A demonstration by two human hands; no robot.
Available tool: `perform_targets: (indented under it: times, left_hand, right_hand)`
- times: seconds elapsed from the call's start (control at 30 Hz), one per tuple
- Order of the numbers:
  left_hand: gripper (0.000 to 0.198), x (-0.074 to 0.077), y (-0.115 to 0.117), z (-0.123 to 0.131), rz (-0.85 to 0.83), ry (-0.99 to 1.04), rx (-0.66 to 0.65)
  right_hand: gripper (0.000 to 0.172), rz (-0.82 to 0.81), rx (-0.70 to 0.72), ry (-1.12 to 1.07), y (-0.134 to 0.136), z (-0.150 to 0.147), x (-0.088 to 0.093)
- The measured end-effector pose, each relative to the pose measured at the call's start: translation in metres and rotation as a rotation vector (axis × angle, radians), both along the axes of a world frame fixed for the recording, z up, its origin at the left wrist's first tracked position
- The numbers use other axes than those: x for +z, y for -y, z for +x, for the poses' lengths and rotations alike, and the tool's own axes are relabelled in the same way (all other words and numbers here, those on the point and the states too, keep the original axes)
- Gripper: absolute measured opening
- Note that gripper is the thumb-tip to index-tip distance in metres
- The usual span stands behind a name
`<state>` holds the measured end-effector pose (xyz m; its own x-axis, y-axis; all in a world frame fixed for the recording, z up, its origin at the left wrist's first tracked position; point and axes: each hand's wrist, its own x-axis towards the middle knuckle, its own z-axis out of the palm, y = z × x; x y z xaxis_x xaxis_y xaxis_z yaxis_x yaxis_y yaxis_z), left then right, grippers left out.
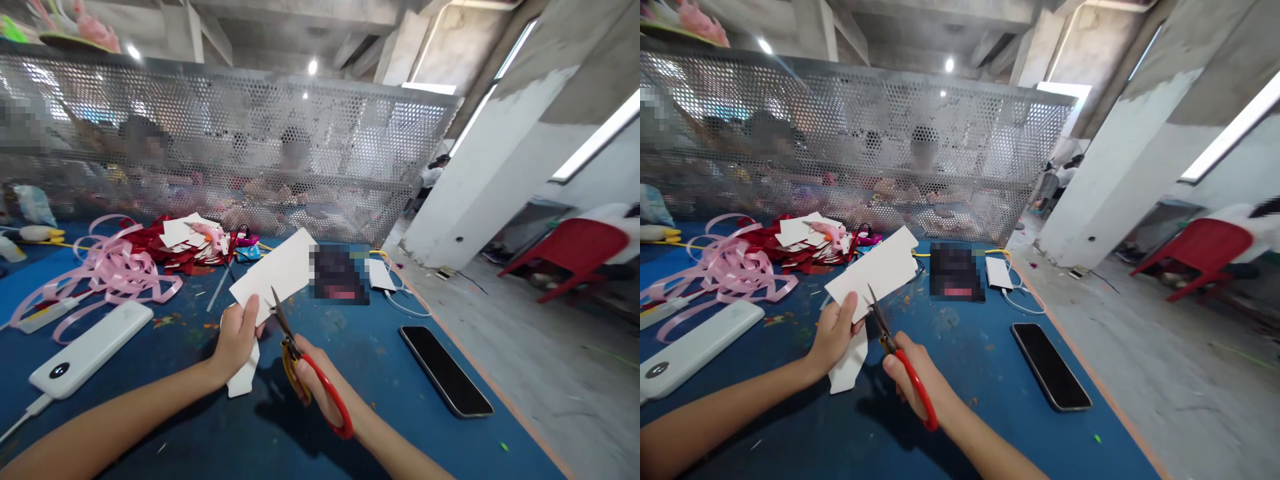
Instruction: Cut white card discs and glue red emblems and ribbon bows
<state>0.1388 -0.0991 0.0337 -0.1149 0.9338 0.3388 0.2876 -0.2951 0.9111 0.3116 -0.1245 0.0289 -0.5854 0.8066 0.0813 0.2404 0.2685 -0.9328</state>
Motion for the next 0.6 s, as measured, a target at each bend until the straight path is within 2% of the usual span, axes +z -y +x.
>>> perform_targets:
  times: [0.23, 0.6]
  left_hand:
    - [0.058, -0.0023, 0.0018, 0.0014, -0.076, -0.041, -0.001]
    - [0.058, 0.0003, 0.0026, 0.0009, -0.095, -0.056, -0.023]
  right_hand:
    - [0.044, 0.017, -0.035, 0.023, 0.0029, -0.0016, 0.0039]
    - [0.043, 0.027, -0.036, 0.025, 0.0030, 0.0000, 0.0000]
